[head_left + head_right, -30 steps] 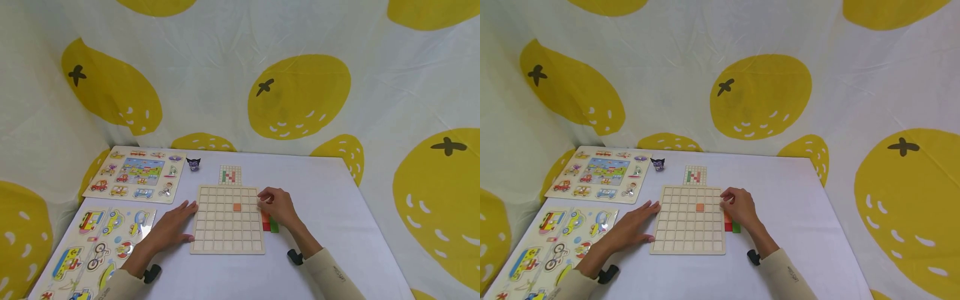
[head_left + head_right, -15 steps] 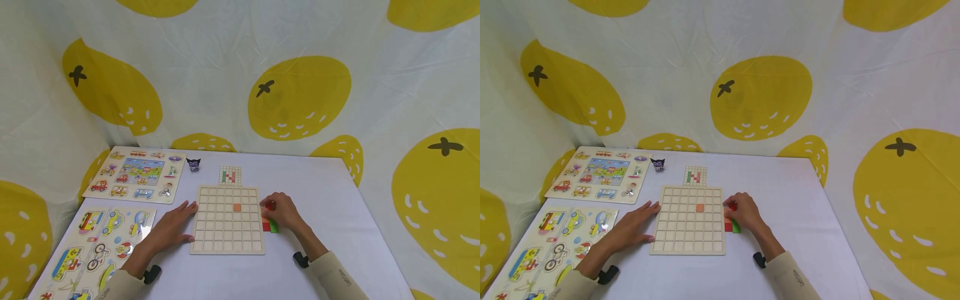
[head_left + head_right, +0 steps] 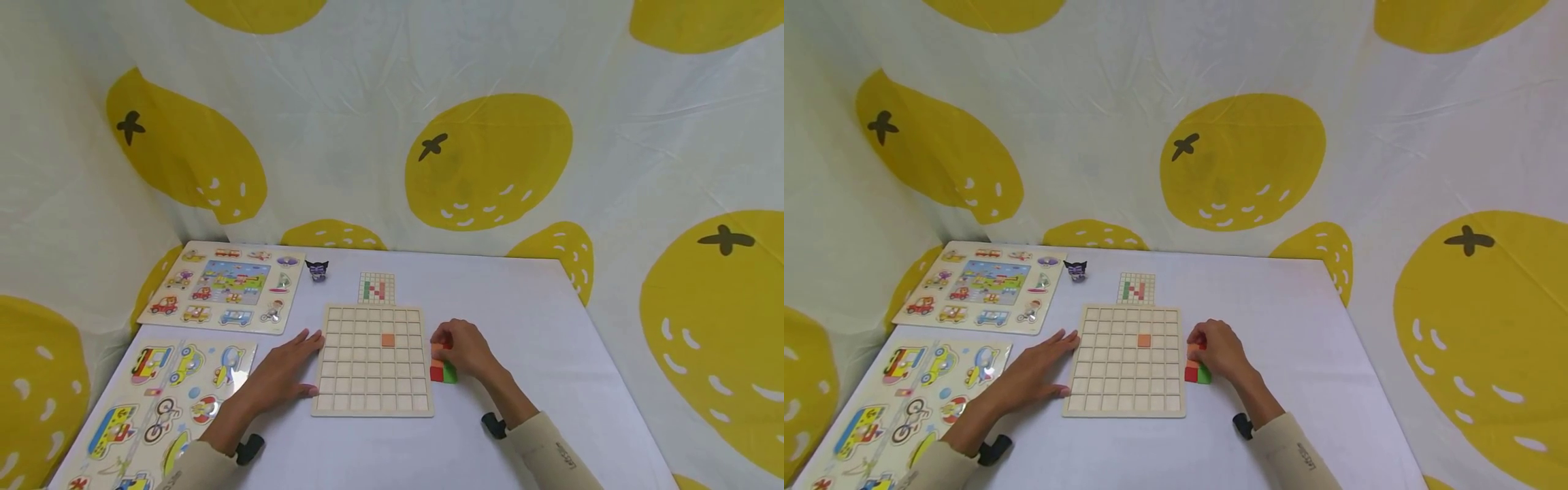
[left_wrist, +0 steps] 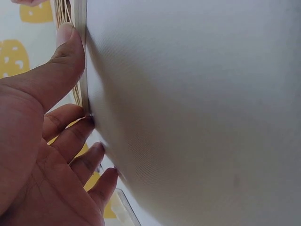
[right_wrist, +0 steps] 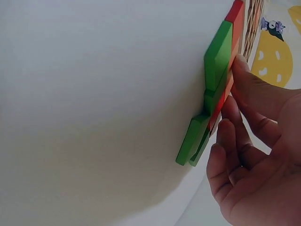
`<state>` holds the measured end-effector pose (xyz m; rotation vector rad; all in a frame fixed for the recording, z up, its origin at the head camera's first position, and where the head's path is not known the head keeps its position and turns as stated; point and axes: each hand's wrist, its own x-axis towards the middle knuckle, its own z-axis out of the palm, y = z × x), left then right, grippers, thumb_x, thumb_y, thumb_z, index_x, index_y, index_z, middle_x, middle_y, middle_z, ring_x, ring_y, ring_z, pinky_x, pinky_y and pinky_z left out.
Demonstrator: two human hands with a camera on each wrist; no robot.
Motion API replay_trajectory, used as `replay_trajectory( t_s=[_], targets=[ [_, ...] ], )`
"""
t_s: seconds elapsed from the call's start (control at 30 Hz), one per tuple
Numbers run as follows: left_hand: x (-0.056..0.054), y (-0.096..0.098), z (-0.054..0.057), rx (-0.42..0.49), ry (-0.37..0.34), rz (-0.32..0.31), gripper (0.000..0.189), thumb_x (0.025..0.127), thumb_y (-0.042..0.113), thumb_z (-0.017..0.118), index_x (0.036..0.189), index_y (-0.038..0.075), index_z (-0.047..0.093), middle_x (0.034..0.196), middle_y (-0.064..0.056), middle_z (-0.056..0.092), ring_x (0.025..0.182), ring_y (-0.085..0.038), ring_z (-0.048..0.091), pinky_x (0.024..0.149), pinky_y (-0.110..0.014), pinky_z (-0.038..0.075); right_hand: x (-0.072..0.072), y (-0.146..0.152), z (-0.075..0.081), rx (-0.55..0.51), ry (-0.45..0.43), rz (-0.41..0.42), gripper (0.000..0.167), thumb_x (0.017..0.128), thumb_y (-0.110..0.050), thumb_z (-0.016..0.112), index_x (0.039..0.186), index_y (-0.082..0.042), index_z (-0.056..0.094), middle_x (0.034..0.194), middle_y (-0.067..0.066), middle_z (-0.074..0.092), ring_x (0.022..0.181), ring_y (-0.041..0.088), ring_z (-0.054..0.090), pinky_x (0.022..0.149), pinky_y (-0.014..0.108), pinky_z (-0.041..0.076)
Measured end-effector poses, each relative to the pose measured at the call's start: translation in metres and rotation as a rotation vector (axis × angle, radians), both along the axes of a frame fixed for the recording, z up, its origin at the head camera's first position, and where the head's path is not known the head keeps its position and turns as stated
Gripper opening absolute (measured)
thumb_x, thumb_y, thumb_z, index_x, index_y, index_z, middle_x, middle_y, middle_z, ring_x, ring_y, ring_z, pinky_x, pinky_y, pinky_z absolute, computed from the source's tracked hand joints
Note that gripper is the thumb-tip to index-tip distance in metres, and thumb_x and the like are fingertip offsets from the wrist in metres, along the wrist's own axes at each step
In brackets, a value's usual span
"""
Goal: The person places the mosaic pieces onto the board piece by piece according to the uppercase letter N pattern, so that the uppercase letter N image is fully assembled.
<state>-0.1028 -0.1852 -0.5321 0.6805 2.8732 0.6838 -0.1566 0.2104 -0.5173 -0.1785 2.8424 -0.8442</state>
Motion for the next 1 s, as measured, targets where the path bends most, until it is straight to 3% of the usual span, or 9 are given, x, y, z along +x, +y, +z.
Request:
replay_trajectory(
  t_s=[0.23, 0.5, 0.67, 0.8, 1.0],
  targets=[
    [0.001, -0.001, 0.000, -0.006, 0.003, -0.007, 0.102, 0.078, 0.035, 0.094, 0.161, 0.005, 0.044, 0.169, -0.012, 0.042, 0.158, -0.041, 0.037, 0.119, -0.064, 0.042, -0.001, 0.004, -0.001, -0.038, -0.002, -0.002, 0.020, 0.085, -0.010, 0.089, 0.087, -0.017, 0.071, 0.080, -0.001, 0.060, 0.080, 0.016, 0.054, 0.071, 0.028, 0.044],
    [0.001, -0.001, 0.002, -0.012, 0.002, -0.006, 0.101, 0.078, 0.034, 0.094, 0.162, 0.006, 0.044, 0.170, -0.011, 0.042, 0.159, -0.041, 0.036, 0.120, -0.063, 0.041, 0.003, 0.000, 0.003, -0.115, 0.004, -0.039, 0.017, 0.089, -0.012, 0.086, 0.093, -0.019, 0.071, 0.079, -0.001, 0.059, 0.081, 0.015, 0.056, 0.068, 0.025, 0.046],
    [0.001, -0.001, 0.002, -0.012, 0.000, -0.007, 0.101, 0.078, 0.034, 0.094, 0.161, 0.006, 0.044, 0.170, -0.012, 0.042, 0.158, -0.041, 0.037, 0.120, -0.063, 0.042, 0.009, -0.011, 0.009, -0.209, -0.002, -0.052, 0.016, 0.090, -0.012, 0.085, 0.094, -0.018, 0.071, 0.078, -0.001, 0.064, 0.078, 0.017, 0.058, 0.064, 0.025, 0.048],
    [0.001, 0.000, 0.002, -0.017, 0.010, -0.012, 0.101, 0.078, 0.034, 0.094, 0.161, 0.005, 0.045, 0.169, -0.013, 0.043, 0.158, -0.042, 0.037, 0.119, -0.063, 0.042, 0.013, -0.025, 0.010, -0.224, -0.030, -0.059, 0.016, 0.089, -0.012, 0.086, 0.093, -0.018, 0.071, 0.079, -0.004, 0.067, 0.074, 0.016, 0.058, 0.059, 0.025, 0.048],
    [0.000, 0.000, 0.002, -0.020, 0.004, -0.010, 0.101, 0.078, 0.034, 0.094, 0.161, 0.005, 0.045, 0.169, -0.012, 0.043, 0.158, -0.041, 0.037, 0.120, -0.063, 0.042, 0.016, -0.046, 0.005, -0.221, -0.029, -0.022, 0.016, 0.089, -0.014, 0.086, 0.092, -0.020, 0.072, 0.077, -0.007, 0.068, 0.075, 0.013, 0.060, 0.067, 0.026, 0.048]
  ],
)
